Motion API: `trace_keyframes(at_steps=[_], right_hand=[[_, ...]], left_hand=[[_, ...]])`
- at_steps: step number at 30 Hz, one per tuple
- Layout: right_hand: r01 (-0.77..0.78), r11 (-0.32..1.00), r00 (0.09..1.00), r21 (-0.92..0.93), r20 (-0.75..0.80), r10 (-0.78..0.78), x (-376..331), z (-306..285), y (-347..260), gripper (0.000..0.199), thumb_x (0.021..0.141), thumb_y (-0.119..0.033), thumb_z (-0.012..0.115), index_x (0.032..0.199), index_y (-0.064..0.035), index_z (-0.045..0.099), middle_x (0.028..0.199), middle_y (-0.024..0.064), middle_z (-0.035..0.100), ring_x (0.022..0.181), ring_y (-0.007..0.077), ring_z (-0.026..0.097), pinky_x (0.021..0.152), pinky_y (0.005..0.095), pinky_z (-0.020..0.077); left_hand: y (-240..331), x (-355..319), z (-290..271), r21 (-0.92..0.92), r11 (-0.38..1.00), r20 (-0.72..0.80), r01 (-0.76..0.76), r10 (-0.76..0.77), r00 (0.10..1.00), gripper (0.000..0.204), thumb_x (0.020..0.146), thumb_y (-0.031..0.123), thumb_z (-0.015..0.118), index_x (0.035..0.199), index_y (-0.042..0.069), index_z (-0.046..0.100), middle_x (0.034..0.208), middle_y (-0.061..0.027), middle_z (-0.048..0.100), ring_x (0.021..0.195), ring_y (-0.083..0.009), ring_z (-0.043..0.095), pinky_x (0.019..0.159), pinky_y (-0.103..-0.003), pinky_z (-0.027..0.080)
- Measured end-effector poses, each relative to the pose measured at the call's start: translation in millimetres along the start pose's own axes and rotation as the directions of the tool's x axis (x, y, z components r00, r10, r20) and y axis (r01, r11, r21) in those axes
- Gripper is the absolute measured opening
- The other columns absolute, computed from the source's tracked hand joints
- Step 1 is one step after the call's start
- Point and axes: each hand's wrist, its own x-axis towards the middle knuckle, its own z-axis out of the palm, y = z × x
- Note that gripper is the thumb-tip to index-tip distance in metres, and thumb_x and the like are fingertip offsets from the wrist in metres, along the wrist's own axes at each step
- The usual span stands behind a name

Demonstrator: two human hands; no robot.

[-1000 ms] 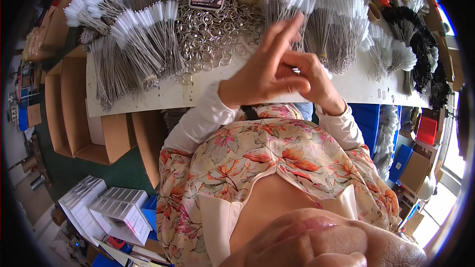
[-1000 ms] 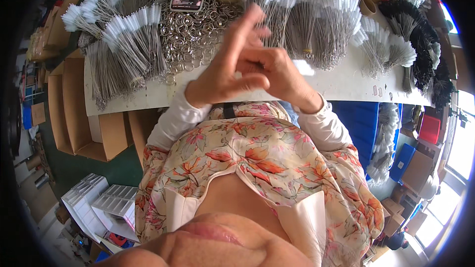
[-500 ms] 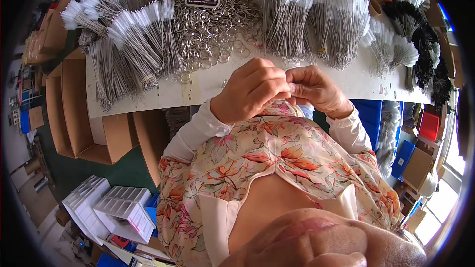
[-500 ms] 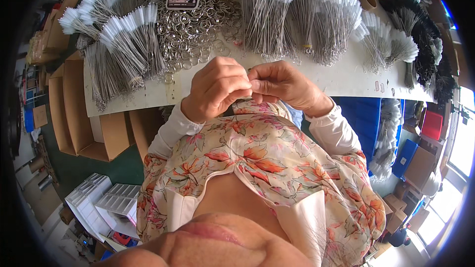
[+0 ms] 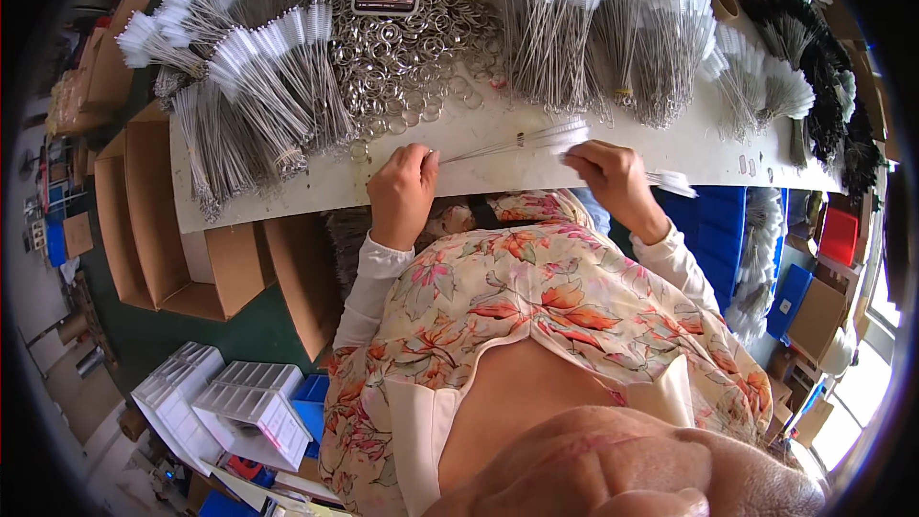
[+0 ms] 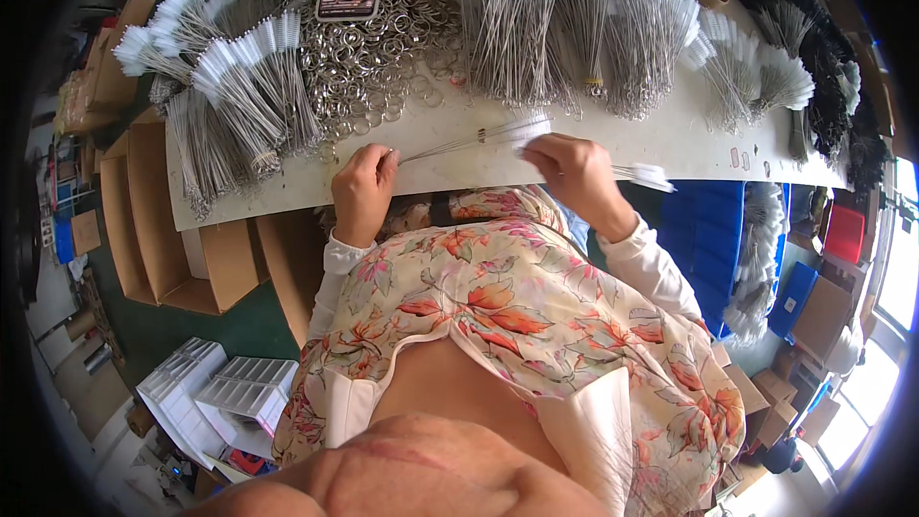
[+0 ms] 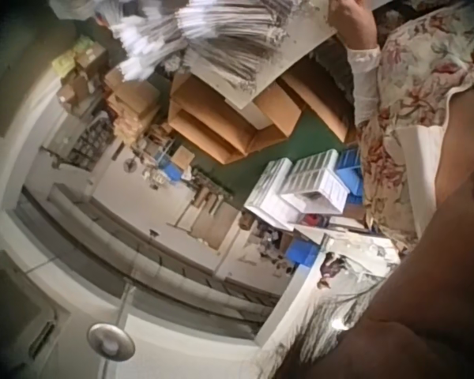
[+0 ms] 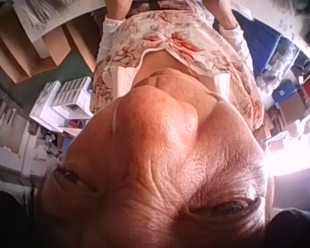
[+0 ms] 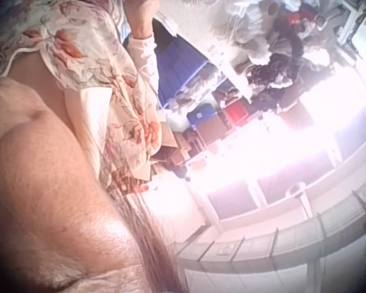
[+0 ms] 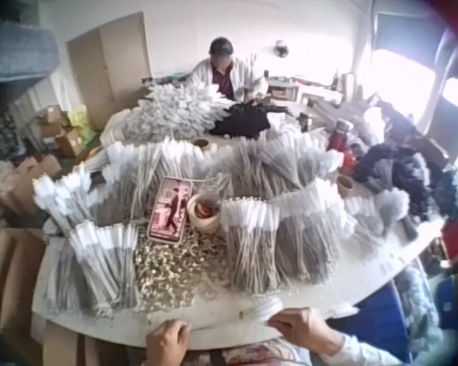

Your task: The person assembles wire brush sets by picking up wire brushes and metal rings, threading the looped wire ends of the brushes onto the rings by hand, and setting the assembled sets aside.

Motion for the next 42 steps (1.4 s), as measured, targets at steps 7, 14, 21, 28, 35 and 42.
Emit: trace_keyframes(at_steps=[7,14,21,28,35,42], right_hand=[[0.243,0.958,0.951,0.152,0.160,-0.266,44,44,-54,0.011,0.079,-0.019,0.065,0.080,-0.0074,0.065,0.092,0.0029,0.061,0.067,0.0267,0.062,0.059,0.0363,0.0484],[0.233,0.969,0.944,0.085,0.221,-0.246,61,48,-62,0.010,0.079,-0.018,0.064,0.083,-0.0085,0.064,0.083,0.0047,0.062,0.068,0.0280,0.062,0.059,0.0375,0.0480],[0.153,0.955,0.966,0.254,0.165,-0.199,67,26,-71,0.010,0.080,-0.015,0.063,0.084,-0.0059,0.065,0.078,0.0084,0.062,0.069,0.0287,0.061,0.060,0.0364,0.0471],[0.056,0.896,0.971,0.440,0.186,-0.152,75,25,-73,0.012,0.081,-0.013,0.063,0.085,-0.0023,0.066,0.073,0.0109,0.064,0.064,0.0220,0.061,0.060,0.0307,0.0473],[-0.206,0.748,0.923,0.631,0.379,-0.066,88,-5,-90,0.017,0.087,-0.020,0.061,0.091,-0.0048,0.067,0.068,-0.0005,0.061,0.054,0.0045,0.047,0.049,0.0201,0.0386],[-0.135,0.618,0.974,0.775,0.218,-0.060,96,-28,-115,0.020,0.088,-0.022,0.060,0.090,-0.0021,0.063,0.063,-0.0038,0.051,0.049,0.0021,0.040,0.044,0.0172,0.0302]], left_hand=[[9,3,-8,-0.494,0.858,0.073,0.143,-0.123,0.990,0.011,0.083,0.010,0.063,0.081,0.002,0.056,0.074,-0.0066,0.060,0.064,-0.0147,0.060,0.054,-0.027,0.047],[24,29,-35,-0.787,0.604,0.103,0.124,-0.070,0.992,0.006,0.085,0.001,0.059,0.089,-0.003,0.060,0.096,-0.0085,0.062,0.074,-0.0104,0.062,0.066,-0.025,0.056],[24,46,-56,-0.844,0.534,0.137,0.054,0.118,0.983,0.016,0.085,-0.003,0.056,0.100,-0.003,0.061,0.104,-0.0106,0.060,0.089,-0.0136,0.062,0.073,-0.027,0.056],[23,55,-62,-0.803,0.593,0.057,-0.060,0.177,0.983,0.025,0.081,-0.010,0.055,0.105,-0.003,0.060,0.105,-0.0105,0.060,0.091,-0.0158,0.062,0.080,-0.027,0.054],[54,66,-78,-0.885,0.452,-0.069,-0.115,0.117,0.991,0.028,0.078,-0.012,0.056,0.106,-0.010,0.056,0.099,-0.0162,0.063,0.090,-0.0205,0.064,0.078,-0.027,0.053],[73,76,-90,-0.762,0.534,-0.288,-0.365,0.225,0.931,0.028,0.073,-0.016,0.059,0.101,-0.012,0.058,0.097,-0.0180,0.063,0.083,-0.0207,0.066,0.074,-0.027,0.056]])
